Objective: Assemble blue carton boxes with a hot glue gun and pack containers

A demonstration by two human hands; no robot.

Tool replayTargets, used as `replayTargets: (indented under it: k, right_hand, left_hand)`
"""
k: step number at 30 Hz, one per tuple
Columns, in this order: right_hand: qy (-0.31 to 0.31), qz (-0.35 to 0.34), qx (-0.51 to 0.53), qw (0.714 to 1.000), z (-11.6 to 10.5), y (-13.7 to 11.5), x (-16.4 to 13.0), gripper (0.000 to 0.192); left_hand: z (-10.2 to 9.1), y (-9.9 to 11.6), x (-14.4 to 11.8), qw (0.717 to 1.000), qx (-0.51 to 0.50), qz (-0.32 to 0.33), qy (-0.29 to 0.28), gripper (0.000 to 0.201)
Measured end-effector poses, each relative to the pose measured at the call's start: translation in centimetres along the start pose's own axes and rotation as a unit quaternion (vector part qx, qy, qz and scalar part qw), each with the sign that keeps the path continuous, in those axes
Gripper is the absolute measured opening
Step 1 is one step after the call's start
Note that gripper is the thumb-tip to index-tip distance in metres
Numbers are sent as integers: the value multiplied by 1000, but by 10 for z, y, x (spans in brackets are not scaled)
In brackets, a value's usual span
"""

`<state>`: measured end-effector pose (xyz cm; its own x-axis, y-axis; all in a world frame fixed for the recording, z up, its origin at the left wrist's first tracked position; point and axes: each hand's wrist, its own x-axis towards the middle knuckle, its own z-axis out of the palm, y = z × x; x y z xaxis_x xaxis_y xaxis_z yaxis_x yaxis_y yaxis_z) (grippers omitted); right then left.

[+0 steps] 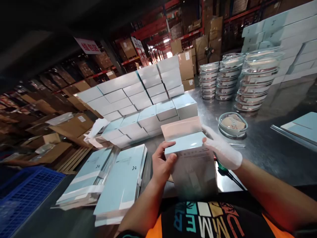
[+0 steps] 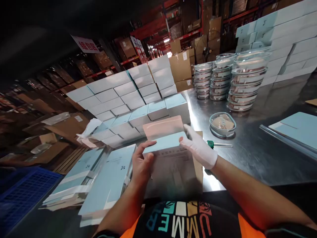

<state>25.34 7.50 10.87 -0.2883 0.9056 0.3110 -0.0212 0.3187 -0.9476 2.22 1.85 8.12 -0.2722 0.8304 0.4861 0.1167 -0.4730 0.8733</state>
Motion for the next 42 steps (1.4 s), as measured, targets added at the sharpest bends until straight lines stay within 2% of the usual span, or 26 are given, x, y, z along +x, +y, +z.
replayTargets:
  k: [3, 5, 7, 10, 13, 15, 20, 22, 25, 27, 30, 32, 33, 34, 35, 36, 37, 38, 39, 40, 42]
  right_hand:
    - [-35, 4, 10, 999, 5, -12, -2, 66]
    - [-47, -28, -6, 998, -2, -7, -3, 76]
    - [-55, -59, -44, 996, -11, 2, -6, 82]
    - [-67, -104, -99, 987, -20, 12, -13, 63]
    - [-101, -147, -97, 979, -23, 11, -20, 38]
    - [-109, -165, -97, 975, -23, 7, -22, 31]
    - [-121, -206, -101, 966, -26, 5, -17, 23]
    - [-121, -225, -117, 960, -25, 9, -16, 24]
    - [-110, -277, -169, 940, -15, 13, -18, 35]
    - [-119, -324, -202, 917, -3, 11, -21, 59]
    - [-180, -359, -203, 893, 7, 4, -20, 97]
    - [-199, -328, -184, 905, -5, 5, -12, 97]
    - [-185, -296, -190, 918, -17, 9, -6, 90]
    - [-147, -256, -214, 931, -34, 16, 1, 83]
    - [-93, -210, -257, 939, -54, 26, 8, 74]
    - [-21, -162, -319, 933, -75, 39, 16, 66]
    - [57, -110, -382, 916, -97, 54, 22, 58]
    - [116, -55, -437, 890, -118, 69, 27, 49]
    - [148, -25, -453, 879, -136, 84, 29, 40]
    - [175, -6, -462, 869, -151, 98, 30, 33]
    - [210, 4, -467, 859, -172, 119, 26, 28]
  left_hand:
    - [2, 3, -2, 998, 19, 56, -35, 57]
    - [4, 2, -3, 995, 11, 88, -48, 51]
    - [7, -2, -2, 991, -22, 128, -29, 44]
    - [8, -6, 1, 978, -68, 195, -12, 47]
    - [4, -3, 6, 964, -13, 254, -74, 33]
    - [3, 2, 7, 960, 28, 258, -104, 26]
    - [0, 7, 10, 966, 49, 232, -106, 33]
    - [-6, 12, 14, 967, 54, 218, -125, 34]
    - [-16, 34, 26, 956, 139, 173, -191, 25]
    - [-18, 55, 33, 931, 217, 147, -254, 21]
    - [-14, 80, 38, 887, 274, 136, -345, 41]
    - [-14, 87, 38, 874, 289, 139, -365, 56]
    - [-17, 87, 38, 882, 289, 135, -347, 61]
    - [-21, 84, 39, 902, 277, 130, -305, 64]
    - [-28, 80, 40, 929, 254, 124, -238, 69]
    - [-35, 73, 41, 957, 219, 117, -148, 76]
    - [-42, 64, 43, 977, 175, 112, -50, 86]
    - [-49, 54, 44, 985, 128, 106, 38, 97]
    - [-54, 42, 45, 987, 82, 95, 104, 108]
    - [-57, 29, 45, 987, 44, 72, 139, 118]
    - [-56, 3, 42, 992, -6, 2, 129, 120]
